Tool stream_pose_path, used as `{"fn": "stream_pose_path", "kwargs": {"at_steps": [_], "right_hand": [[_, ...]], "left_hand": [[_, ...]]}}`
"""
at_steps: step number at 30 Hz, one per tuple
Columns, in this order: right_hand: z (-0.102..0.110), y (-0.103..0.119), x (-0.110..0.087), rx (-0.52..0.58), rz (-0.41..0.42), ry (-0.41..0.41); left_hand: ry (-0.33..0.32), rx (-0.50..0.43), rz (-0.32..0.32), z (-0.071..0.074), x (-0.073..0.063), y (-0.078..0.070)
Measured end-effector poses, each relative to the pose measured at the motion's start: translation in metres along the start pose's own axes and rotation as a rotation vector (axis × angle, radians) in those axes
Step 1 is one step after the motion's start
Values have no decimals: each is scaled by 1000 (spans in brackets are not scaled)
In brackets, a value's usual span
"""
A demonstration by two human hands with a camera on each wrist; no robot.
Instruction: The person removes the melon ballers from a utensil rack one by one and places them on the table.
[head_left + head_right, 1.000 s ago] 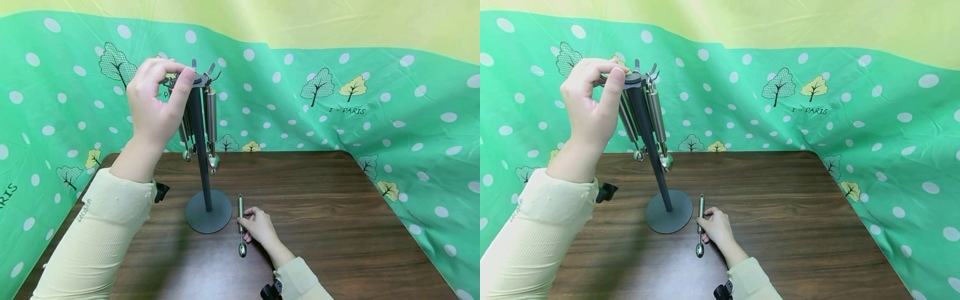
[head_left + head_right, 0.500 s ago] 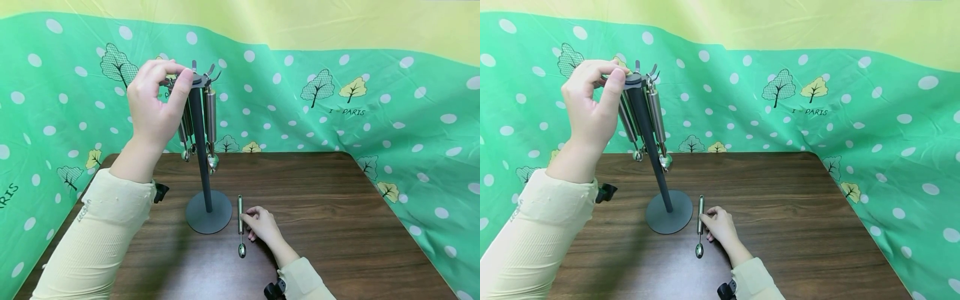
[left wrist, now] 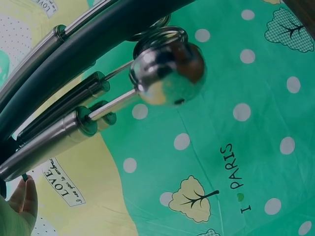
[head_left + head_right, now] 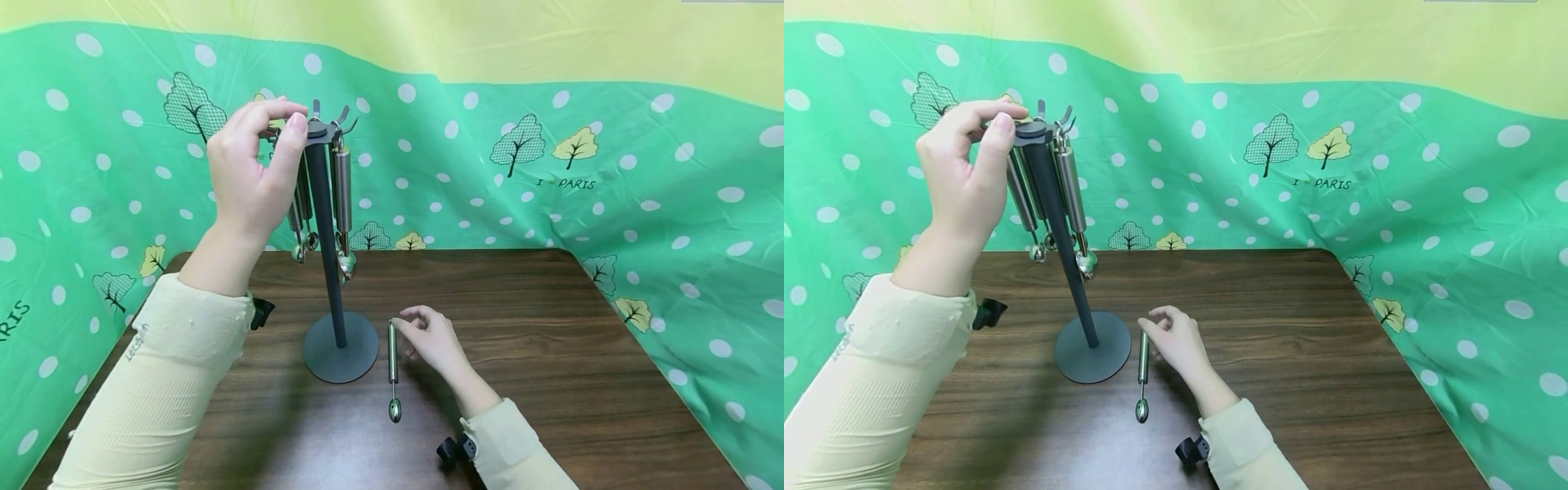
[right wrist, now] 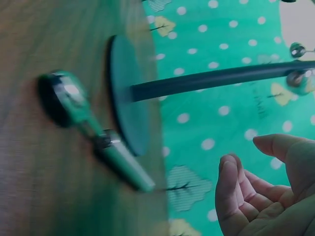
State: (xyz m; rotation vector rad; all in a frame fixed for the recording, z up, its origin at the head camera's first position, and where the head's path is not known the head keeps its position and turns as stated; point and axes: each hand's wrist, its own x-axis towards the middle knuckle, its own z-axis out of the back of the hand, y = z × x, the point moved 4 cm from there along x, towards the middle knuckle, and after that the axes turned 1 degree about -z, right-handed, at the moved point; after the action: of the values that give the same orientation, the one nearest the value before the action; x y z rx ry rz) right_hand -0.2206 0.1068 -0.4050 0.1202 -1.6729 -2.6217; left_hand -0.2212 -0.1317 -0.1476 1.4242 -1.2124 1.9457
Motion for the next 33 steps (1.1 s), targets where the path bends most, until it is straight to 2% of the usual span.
{"fn": "stream_pose_path", "kwargs": {"at_steps": [15,24,29,33], "right_hand": [[15,72,-8,62,174,35],[18,106,-9,98,313,2],[17,127,-10,181,393,-6],[16,141,-10,195,430,7]], "left_hand": [[28,-19,29,1,4,0],[29,-176,46,-2,5,1],[39,-208,60,-3,5,5],[55,-225,89,-4,5,9]]}}
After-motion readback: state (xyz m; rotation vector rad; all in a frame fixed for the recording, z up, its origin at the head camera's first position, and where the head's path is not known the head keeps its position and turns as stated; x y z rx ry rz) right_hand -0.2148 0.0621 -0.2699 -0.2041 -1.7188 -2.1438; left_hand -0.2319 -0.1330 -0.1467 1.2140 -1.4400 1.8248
